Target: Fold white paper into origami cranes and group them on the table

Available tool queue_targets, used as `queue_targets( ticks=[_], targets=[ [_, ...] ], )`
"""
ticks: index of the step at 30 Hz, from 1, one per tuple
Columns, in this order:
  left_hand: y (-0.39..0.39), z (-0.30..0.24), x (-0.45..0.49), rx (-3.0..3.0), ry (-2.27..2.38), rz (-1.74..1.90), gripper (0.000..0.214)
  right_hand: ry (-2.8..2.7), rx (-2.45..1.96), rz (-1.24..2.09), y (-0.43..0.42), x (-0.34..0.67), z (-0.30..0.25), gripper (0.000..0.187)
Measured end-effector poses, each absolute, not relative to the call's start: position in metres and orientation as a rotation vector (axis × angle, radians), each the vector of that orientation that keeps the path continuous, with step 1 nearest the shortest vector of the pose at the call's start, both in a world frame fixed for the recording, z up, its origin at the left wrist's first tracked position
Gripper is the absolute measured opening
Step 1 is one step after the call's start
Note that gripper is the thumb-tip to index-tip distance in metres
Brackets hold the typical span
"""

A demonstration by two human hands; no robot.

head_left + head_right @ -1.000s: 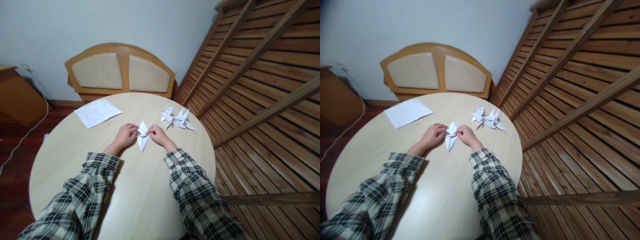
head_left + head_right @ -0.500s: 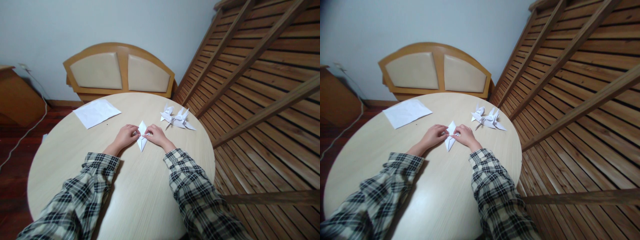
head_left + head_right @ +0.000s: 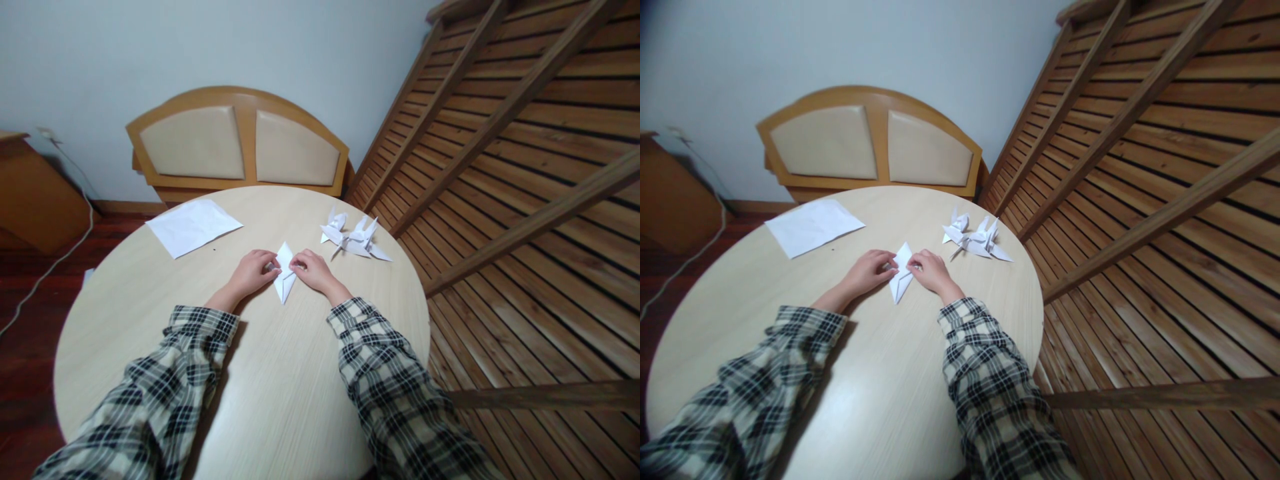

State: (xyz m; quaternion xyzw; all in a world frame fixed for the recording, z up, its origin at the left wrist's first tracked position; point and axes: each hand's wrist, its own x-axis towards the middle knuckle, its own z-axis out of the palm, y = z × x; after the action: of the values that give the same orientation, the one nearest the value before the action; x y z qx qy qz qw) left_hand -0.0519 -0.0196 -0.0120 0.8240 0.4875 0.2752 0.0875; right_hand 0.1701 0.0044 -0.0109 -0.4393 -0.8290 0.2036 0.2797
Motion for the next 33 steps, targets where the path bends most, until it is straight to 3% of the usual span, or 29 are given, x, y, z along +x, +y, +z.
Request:
queue_targets(
  ticks=[5, 33],
  targets=[
    [-0.020, -0.011, -0.052, 2.440, 1.444, 0.830, 0.010, -2.227, -1.202, 0.540, 0.006, 0.170, -0.011, 0.013],
    [-0.011, -0.025, -0.055, 2.434, 1.470, 0.899, 0.018, -2.241, -1.286, 0.506, 0.004, 0.170, -0.009, 0.009]
  ],
)
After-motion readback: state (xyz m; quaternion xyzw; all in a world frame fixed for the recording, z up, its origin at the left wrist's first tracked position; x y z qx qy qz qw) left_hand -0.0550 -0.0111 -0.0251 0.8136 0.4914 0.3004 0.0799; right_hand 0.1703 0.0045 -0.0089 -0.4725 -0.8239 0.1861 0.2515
